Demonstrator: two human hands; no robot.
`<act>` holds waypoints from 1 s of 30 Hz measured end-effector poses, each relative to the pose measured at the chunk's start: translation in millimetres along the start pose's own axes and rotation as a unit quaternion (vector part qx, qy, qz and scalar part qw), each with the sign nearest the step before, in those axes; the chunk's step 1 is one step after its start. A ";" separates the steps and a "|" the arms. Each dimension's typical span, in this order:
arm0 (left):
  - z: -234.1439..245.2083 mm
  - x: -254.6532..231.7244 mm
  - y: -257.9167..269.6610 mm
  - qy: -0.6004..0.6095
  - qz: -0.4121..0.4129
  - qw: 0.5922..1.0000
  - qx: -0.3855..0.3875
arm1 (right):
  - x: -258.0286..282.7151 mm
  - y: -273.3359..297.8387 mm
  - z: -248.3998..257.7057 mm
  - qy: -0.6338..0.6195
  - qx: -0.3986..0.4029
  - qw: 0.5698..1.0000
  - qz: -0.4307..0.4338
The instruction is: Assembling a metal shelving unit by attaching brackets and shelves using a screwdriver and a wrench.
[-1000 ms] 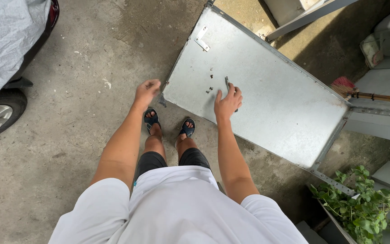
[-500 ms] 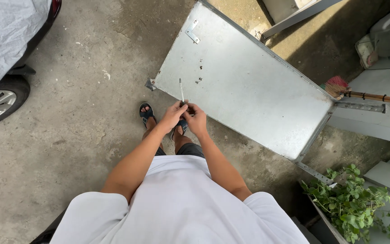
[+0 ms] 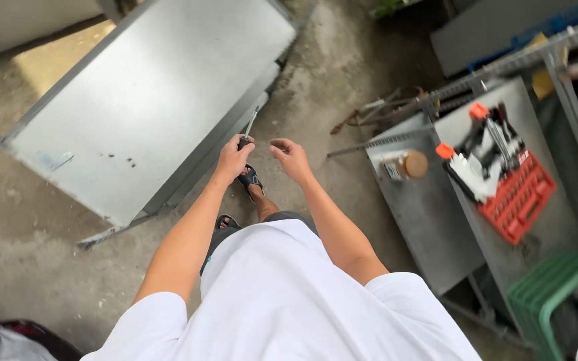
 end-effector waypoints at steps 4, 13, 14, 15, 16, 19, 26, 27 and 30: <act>-173.4 2.4 24.2 -0.118 -0.078 0.975 0.173 | -85.2 121.2 125.2 -0.082 -0.175 0.977 -0.089; -455.0 91.7 174.0 -0.149 0.043 0.896 0.416 | -200.2 368.9 316.1 -0.137 -0.397 0.895 -0.151; -471.3 91.8 186.4 -0.162 0.018 0.888 0.430 | -207.0 388.3 332.4 -0.152 -0.418 0.880 -0.165; -487.8 87.8 192.2 -0.169 -0.011 0.885 0.434 | -211.1 397.9 354.1 -0.161 -0.431 0.871 -0.173; -501.2 89.3 197.0 -0.169 -0.014 0.885 0.434 | -220.1 400.6 372.6 -0.161 -0.431 0.871 -0.170; -532.4 96.4 202.7 -0.154 0.009 0.898 0.411 | -228.6 388.2 444.5 -0.110 -0.433 0.883 -0.147; -519.5 83.6 176.8 -0.064 0.038 0.951 0.299 | -146.6 250.8 593.8 0.199 -0.419 0.886 -0.003; -507.1 89.0 174.3 -0.061 0.042 0.956 0.284 | -139.4 231.2 601.8 0.254 -0.408 0.877 -0.011; -449.9 87.3 152.3 -0.114 0.035 0.972 0.202 | -161.1 159.6 634.5 0.371 -0.401 0.837 0.032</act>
Point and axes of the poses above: each hand's wrist, its own y-axis away from the middle knuckle, its own z-axis out of the back of the hand, x = y × z, the point moved 10 cm from there along -y, towards the middle knuckle, and after that the axes turned 5 degrees about y, right-handed, at the moved point
